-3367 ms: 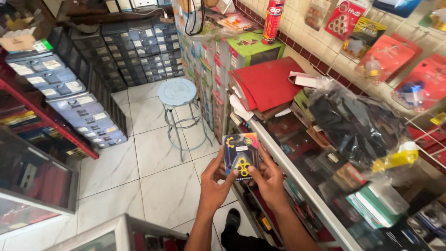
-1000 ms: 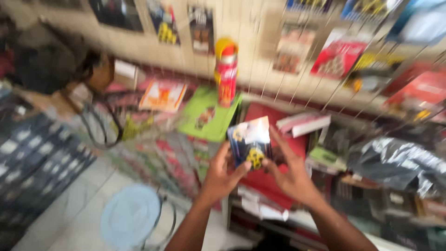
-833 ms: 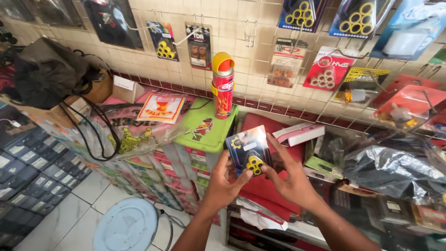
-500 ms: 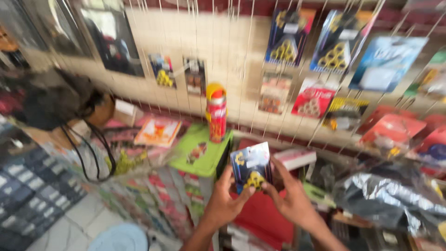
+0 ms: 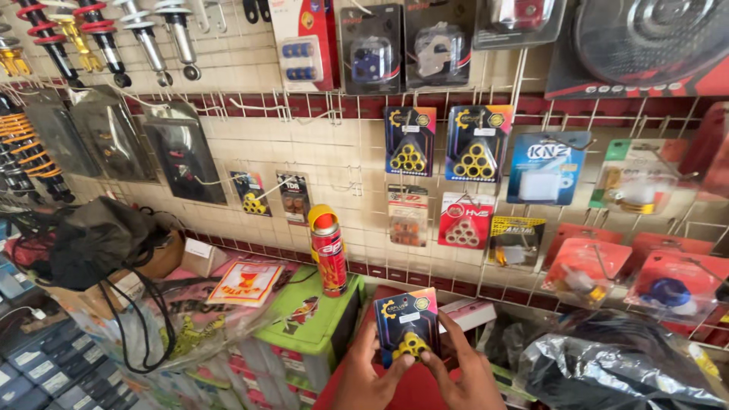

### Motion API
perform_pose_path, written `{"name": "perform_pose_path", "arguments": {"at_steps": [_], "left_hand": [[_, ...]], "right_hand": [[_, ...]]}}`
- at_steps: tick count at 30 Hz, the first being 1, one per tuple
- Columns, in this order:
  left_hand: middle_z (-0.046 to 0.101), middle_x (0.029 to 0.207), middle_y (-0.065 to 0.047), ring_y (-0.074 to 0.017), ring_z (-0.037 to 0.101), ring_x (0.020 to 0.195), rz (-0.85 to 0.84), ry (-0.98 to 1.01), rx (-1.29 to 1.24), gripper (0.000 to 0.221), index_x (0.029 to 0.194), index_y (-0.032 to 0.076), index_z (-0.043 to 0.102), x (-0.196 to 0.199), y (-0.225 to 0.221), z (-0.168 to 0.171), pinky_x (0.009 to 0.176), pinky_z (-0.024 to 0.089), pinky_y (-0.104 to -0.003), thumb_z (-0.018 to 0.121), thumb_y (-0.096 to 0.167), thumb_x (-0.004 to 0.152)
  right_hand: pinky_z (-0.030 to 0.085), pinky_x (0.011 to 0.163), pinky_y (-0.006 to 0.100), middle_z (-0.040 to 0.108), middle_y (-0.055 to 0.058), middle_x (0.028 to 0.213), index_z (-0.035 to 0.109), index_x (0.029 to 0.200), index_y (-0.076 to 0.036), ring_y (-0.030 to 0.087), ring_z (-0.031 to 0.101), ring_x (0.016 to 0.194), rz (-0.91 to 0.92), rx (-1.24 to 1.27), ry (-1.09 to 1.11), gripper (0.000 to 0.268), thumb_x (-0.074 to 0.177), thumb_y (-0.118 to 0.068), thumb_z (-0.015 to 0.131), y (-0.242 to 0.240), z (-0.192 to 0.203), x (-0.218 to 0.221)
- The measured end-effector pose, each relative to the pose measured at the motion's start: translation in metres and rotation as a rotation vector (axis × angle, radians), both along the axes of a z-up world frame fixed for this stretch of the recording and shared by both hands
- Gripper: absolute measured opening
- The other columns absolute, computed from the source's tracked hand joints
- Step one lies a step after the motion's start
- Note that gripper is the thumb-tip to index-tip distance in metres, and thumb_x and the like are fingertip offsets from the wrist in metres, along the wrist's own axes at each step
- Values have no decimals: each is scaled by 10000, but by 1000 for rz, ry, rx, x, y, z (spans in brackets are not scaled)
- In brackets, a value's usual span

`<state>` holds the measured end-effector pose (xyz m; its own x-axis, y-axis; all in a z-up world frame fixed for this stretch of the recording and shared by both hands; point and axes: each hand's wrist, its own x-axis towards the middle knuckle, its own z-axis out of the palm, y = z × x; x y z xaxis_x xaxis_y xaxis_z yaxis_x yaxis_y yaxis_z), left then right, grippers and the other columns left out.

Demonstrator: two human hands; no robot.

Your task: The person picks up small, sealed plastic packages containing motorcycle parts from a glass display counter and hangs them one by one onto hooks on a wire mesh wall rack.

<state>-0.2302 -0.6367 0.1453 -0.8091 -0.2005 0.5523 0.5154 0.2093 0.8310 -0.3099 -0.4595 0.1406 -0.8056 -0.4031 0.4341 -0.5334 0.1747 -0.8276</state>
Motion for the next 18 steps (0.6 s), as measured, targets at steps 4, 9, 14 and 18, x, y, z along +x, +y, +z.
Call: {"name": "perform_pose_path", "arguments": {"at_steps": [4,9,14,18], "left_hand": [[763,1095,-124,-158,725,1000,40,43,-82,539,1335,5,578,0,10,18,906,574,-315,770,266,903],[721,1181,-152,-206,679,1113,204,260,-262,456,1321,-25,592,9,24,43,986,512,-342,725,235,971],[748,1039,-81,-125,693,948,107,152,-92,350,1240,3,633,1,20,63,862,562,-296,694,216,970],[746,990,-51,-85,676,895,58,199,15,249,1154,-2,660,-21,4,86,796,558,-264,689,184,992]], "right_hand": [[618,752,328,818,137,993,440,1469,-100,226,838,885,-26,-16,93,692,850,-118,750,8,9,0],[610,749,353,773,177,1029,447,1371,-41,301,799,957,9,-77,243,561,879,-85,711,7,28,6],[594,689,389,765,178,1011,499,1290,-49,344,766,908,15,-51,296,417,919,-66,691,-1,53,6],[606,627,368,783,150,992,472,1285,-54,284,808,826,50,-59,209,425,908,-66,667,-17,72,13]]}}
